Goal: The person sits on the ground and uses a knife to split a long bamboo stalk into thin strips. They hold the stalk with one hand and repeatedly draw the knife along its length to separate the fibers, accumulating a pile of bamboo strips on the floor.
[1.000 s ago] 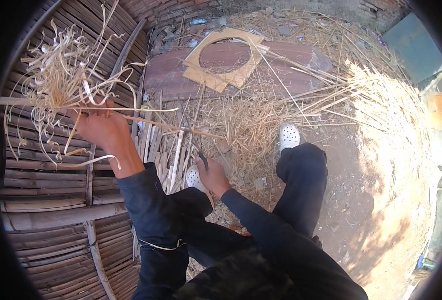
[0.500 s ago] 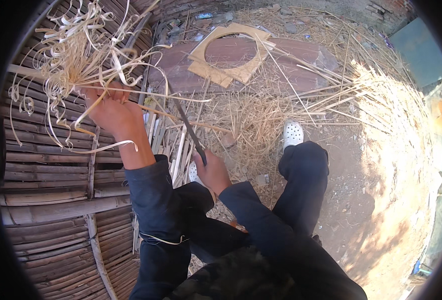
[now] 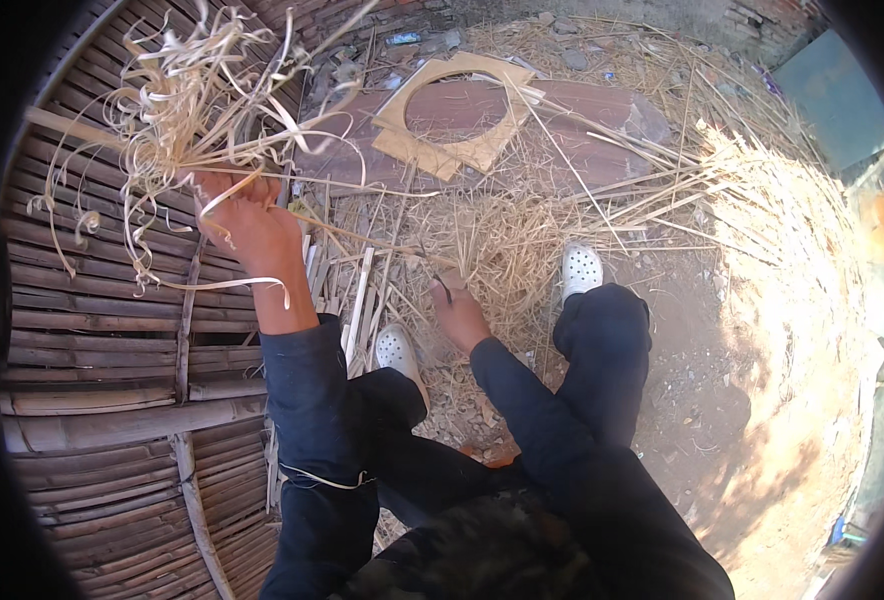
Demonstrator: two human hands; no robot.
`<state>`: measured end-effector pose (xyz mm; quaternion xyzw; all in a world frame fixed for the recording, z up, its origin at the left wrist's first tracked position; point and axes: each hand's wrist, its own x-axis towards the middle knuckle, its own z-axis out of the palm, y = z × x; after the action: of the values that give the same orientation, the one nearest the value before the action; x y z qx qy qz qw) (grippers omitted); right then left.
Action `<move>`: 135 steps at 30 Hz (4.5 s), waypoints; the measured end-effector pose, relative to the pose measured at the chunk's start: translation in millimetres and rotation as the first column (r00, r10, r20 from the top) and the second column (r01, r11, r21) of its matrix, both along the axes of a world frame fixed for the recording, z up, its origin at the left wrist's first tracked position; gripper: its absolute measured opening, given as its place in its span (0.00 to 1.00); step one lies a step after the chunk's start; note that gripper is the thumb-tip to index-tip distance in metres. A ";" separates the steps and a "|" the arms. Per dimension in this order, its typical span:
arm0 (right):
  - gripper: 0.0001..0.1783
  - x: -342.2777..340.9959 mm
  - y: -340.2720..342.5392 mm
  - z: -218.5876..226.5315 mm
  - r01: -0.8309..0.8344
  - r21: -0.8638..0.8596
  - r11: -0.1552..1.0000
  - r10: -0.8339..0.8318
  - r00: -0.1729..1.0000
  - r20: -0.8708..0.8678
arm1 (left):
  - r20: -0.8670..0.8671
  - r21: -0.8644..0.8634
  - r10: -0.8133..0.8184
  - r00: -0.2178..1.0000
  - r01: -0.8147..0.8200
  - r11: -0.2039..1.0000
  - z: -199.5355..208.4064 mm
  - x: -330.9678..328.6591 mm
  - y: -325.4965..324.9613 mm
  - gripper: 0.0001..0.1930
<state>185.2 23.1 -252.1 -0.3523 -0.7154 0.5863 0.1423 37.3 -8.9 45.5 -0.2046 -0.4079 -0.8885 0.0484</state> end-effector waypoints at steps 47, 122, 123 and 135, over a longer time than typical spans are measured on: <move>0.21 22.0 -38.3 83.3 -0.031 0.125 0.992 0.050 0.988 -0.145 | -0.025 -0.178 0.174 0.984 -0.176 0.968 20.2 15.2 -17.0 0.20; 0.24 15.8 -28.3 106.7 -0.014 0.126 0.992 0.040 0.978 -0.204 | -0.130 -0.037 -0.106 0.986 0.102 0.994 26.8 -1.0 3.0 0.18; 0.23 14.8 -33.3 101.8 0.025 0.178 0.984 0.013 0.978 -0.208 | -0.123 -0.024 -0.085 0.989 0.082 0.996 27.7 -1.2 7.6 0.18; 0.27 19.6 7.8 45.2 0.045 -0.852 0.522 0.042 0.996 0.079 | -0.225 -0.086 -0.071 0.972 0.053 0.995 16.2 -6.1 -7.5 0.22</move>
<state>204.9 30.9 -206.8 -0.4034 -0.3427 0.8447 -0.0798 31.2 -16.4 61.7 -0.3196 -0.4281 -0.8433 0.0589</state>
